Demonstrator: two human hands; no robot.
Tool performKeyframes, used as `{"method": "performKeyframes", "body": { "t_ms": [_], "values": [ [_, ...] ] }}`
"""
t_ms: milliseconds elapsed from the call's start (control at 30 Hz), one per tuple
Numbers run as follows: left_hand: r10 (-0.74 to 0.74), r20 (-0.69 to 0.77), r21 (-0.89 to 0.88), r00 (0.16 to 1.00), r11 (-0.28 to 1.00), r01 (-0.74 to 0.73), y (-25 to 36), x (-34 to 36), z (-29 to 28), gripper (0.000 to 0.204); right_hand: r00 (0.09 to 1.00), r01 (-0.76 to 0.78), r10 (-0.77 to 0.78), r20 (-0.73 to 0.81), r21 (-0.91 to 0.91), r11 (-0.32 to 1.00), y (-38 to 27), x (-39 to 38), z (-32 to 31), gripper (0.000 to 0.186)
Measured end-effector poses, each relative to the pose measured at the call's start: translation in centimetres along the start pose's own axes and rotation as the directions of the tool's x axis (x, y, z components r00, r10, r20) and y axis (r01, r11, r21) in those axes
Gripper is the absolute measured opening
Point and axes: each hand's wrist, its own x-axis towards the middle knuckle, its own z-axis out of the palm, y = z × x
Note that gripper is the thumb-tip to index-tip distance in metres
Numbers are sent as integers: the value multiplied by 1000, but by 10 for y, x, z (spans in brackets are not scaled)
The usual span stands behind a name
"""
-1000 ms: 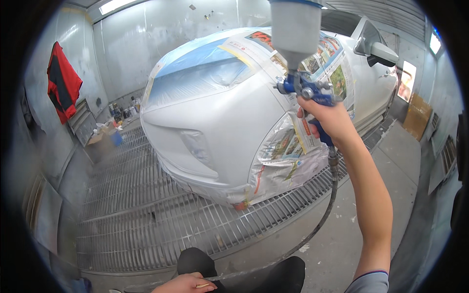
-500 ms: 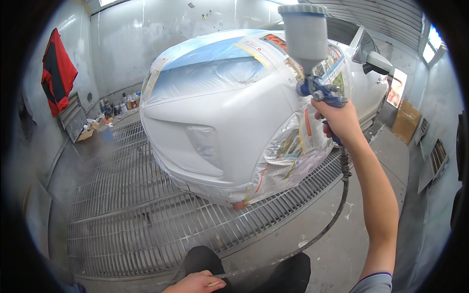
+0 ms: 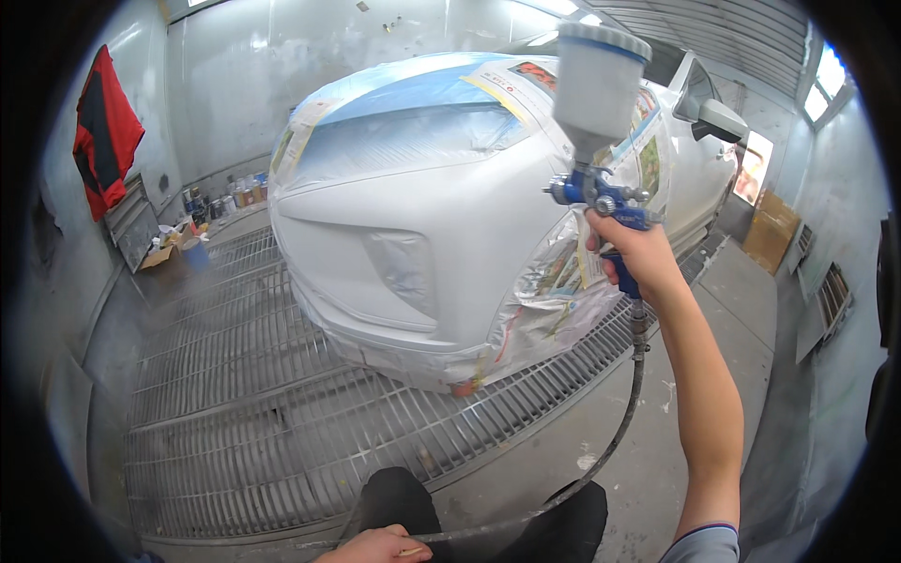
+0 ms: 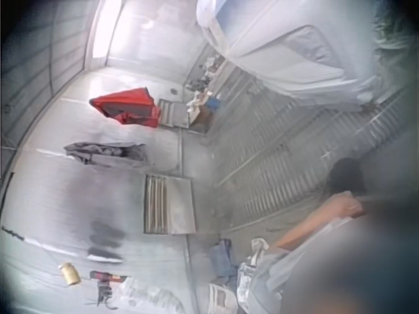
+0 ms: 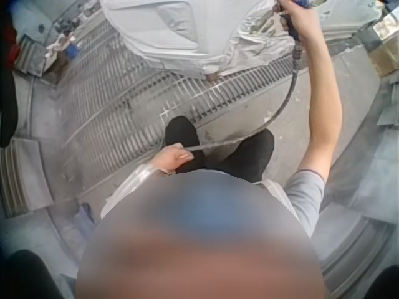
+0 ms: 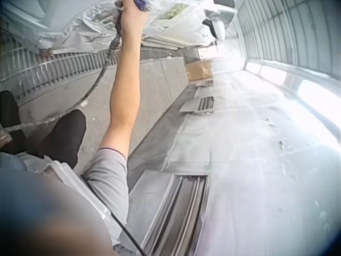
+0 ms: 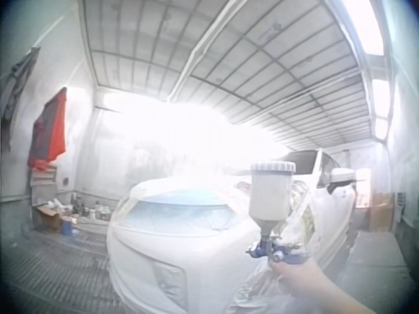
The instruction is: The person uses a spray gun to apply white paint to the rear of a car that is masked with plastic sheeting and tape. The operator moves the spray gun in steady horizontal passes across the trunk and rear bumper, maintaining consistent distance and coverage.
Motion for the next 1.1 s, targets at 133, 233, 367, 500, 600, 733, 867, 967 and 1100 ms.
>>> {"method": "performKeyframes", "body": {
  "t_ms": [133,233,367,500,600,733,867,967,1100],
  "values": [
    [37,-23,33,999,999,-36,-12,6,9,23,989,-16,11,-151,-31,999,16,3,-39,21],
    [52,-52,52,997,997,-49,-3,12,9,24,963,-18,0,-269,-67,998,36,13,-73,22],
    [13,-6,136,1000,991,-12,15,18,-3,25,897,-41,-57,-439,-210,977,57,14,-87,26],
    [117,-59,113,991,988,-110,-3,17,0,24,909,22,-94,-406,-178,984,63,-15,-49,33],
    [3,-47,31,999,1000,-2,0,10,-2,24,953,28,-80,-292,-179,984,61,-38,-9,30],
    [-57,-30,35,998,998,58,-7,3,1,23,992,26,-43,-117,-150,988,43,-60,37,31],
    [-45,2,75,999,996,45,-15,0,6,24,989,31,-45,139,103,994,50,-60,56,21],
    [-103,41,54,994,993,101,-23,0,17,24,982,-21,0,188,107,994,68,-56,51,20],
    [-98,19,78,995,992,96,-15,5,21,24,1000,-13,13,7,-7,1000,107,-49,16,20]
  ]
}}
